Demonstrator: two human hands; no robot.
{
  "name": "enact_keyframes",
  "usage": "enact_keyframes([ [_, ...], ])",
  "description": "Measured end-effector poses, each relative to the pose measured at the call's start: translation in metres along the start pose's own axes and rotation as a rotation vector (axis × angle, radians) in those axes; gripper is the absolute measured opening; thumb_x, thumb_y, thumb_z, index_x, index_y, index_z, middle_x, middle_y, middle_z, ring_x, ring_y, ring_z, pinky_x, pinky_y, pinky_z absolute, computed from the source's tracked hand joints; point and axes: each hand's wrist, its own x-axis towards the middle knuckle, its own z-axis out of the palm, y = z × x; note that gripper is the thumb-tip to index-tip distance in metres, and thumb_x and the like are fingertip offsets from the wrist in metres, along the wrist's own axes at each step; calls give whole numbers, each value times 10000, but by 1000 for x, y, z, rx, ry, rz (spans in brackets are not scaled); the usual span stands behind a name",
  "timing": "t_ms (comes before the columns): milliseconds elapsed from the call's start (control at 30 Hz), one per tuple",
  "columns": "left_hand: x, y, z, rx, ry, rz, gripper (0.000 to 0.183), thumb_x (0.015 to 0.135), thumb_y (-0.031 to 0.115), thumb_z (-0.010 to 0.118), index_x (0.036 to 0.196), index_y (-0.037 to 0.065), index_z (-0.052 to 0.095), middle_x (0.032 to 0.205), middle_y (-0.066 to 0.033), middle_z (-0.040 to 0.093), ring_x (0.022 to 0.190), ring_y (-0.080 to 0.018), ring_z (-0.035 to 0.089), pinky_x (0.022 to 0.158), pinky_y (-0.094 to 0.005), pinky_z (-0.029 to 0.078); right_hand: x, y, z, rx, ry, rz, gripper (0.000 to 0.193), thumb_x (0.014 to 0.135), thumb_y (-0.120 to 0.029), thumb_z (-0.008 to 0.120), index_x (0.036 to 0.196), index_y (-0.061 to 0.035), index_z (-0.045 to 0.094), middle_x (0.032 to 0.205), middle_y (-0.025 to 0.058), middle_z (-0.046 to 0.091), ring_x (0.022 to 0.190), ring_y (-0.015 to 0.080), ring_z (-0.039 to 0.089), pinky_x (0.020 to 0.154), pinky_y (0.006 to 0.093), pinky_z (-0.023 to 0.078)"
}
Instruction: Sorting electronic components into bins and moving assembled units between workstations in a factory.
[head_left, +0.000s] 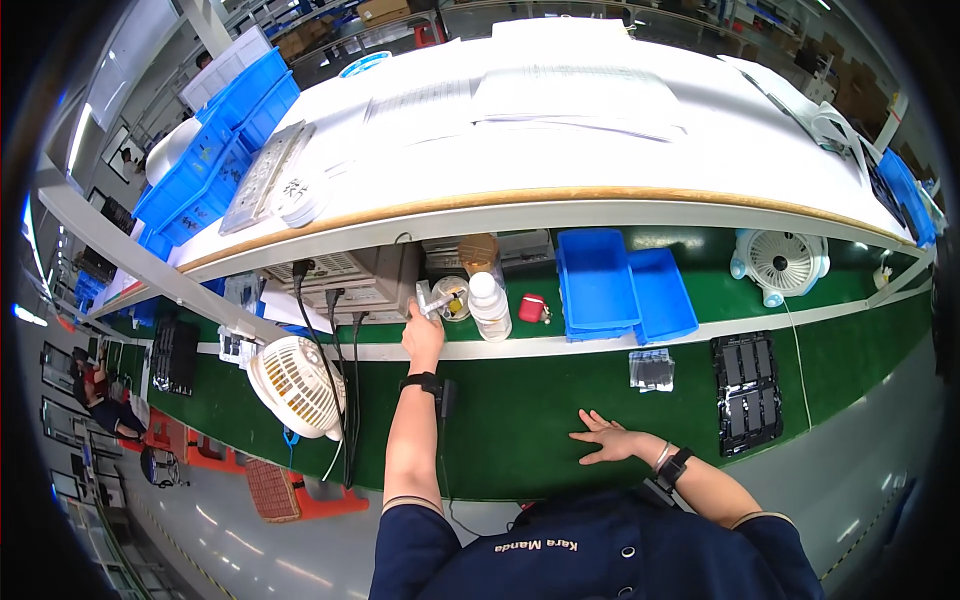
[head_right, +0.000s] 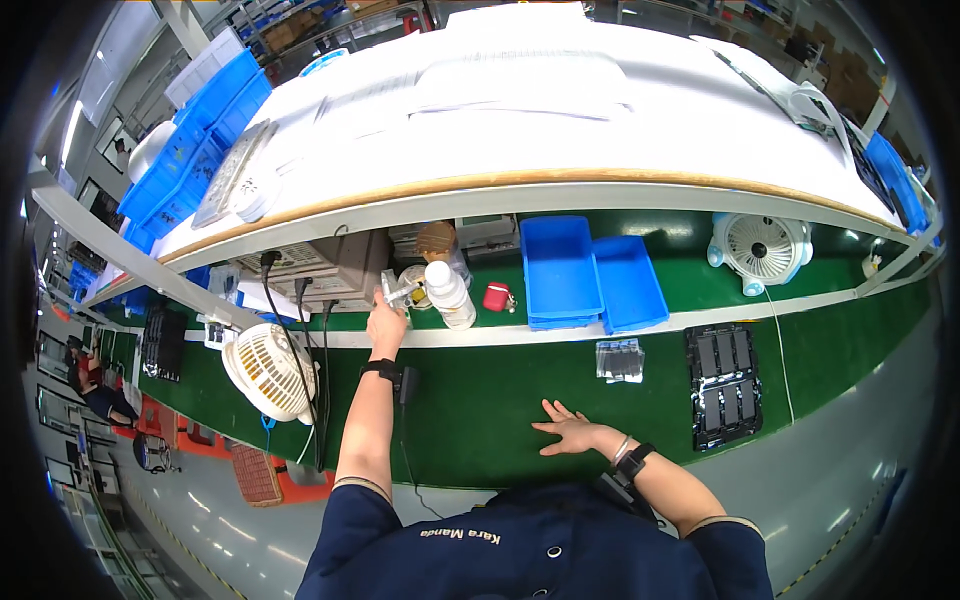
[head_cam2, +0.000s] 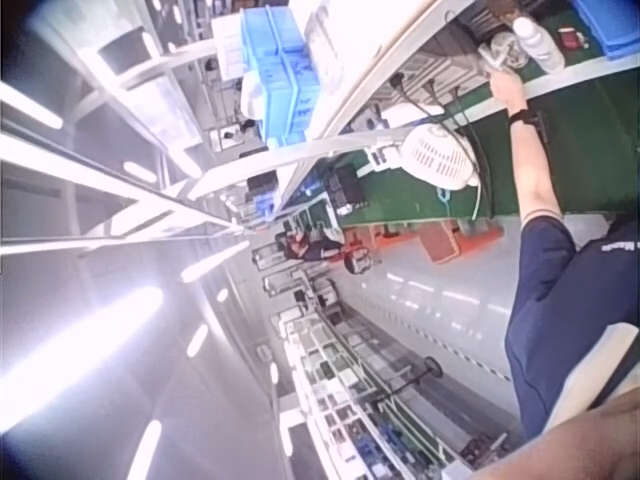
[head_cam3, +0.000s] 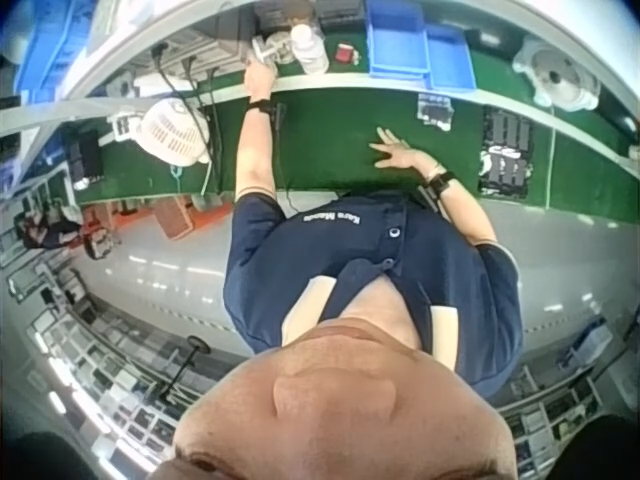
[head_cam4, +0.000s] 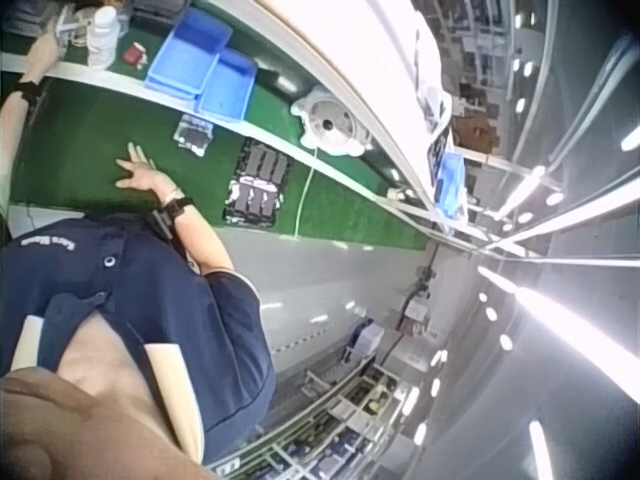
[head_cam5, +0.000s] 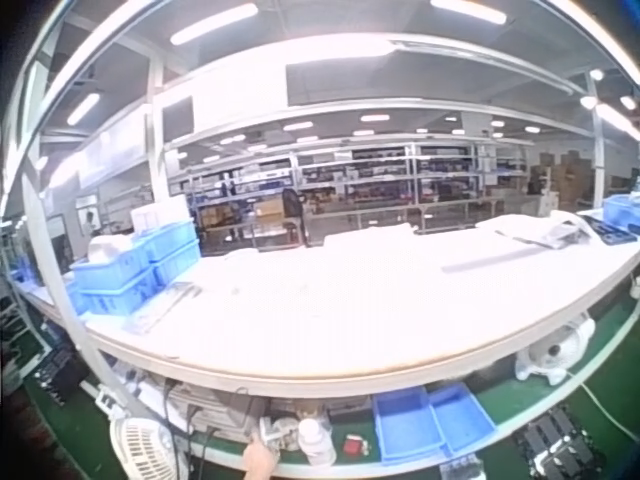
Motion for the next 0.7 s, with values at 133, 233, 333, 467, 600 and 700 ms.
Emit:
enact_keyframes([
  [133, 6, 1, -9, 164, -147, 145, 710, 764, 168, 581, 1378, 179, 226, 875, -187, 629, 779, -351, 619, 688, -442, 490, 1, 2, 2, -15, 22, 2, 707, 801, -560, 523, 1382, -227, 298, 1471, 163, -75, 1362, 302, -71, 1065, 500, 92],
  [233, 11, -7, -12, 187, -130, 222, 720, 765, 153, 583, 1389, 176, 223, 892, -174, 626, 761, -343, 621, 671, -432, 493, 0, -1, 3, -12, 38, -1, 700, 802, -556, 524, 1381, -233, 301, 1473, 160, -68, 1363, 303, -62, 1066, 494, 94],
  [333, 9, -20, 3, 145, -8, 183, 688, 761, 160, 593, 1371, 149, 274, 970, -144, 596, 780, -332, 618, 685, -427, 496, 1, -1, 3, -37, 32, 2, 700, 801, -554, 527, 1381, -237, 300, 1472, 161, -72, 1363, 305, -56, 1069, 483, 99],
  [467, 2, -18, 11, 84, 237, 303, 447, 772, 178, 598, 1187, 81, 461, 948, -150, 584, 792, -330, 615, 696, -429, 500, 2, -2, 2, -38, 19, 6, 708, 797, -553, 533, 1382, -232, 298, 1470, 170, -71, 1362, 311, -54, 1072, 472, 106],
  [600, 4, -18, 0, 84, 91, 108, 385, 778, 131, 599, 1136, 65, 475, 892, -176, 597, 786, -374, 600, 682, -448, 493, 5, 2, 3, -47, 16, -3, 715, 794, -558, 533, 1384, -230, 295, 1466, 181, -72, 1360, 322, -51, 1073, 463, 112],
  [700, -11, -10, -14, -101, 190, 127, 443, 790, 94, 573, 1207, 64, 427, 956, -213, 573, 845, -384, 583, 712, -456, 477, 5, 5, 4, -38, 21, -14, 716, 795, -562, 529, 1384, -231, 294, 1465, 185, -72, 1359, 328, -50, 1073, 463, 111],
])
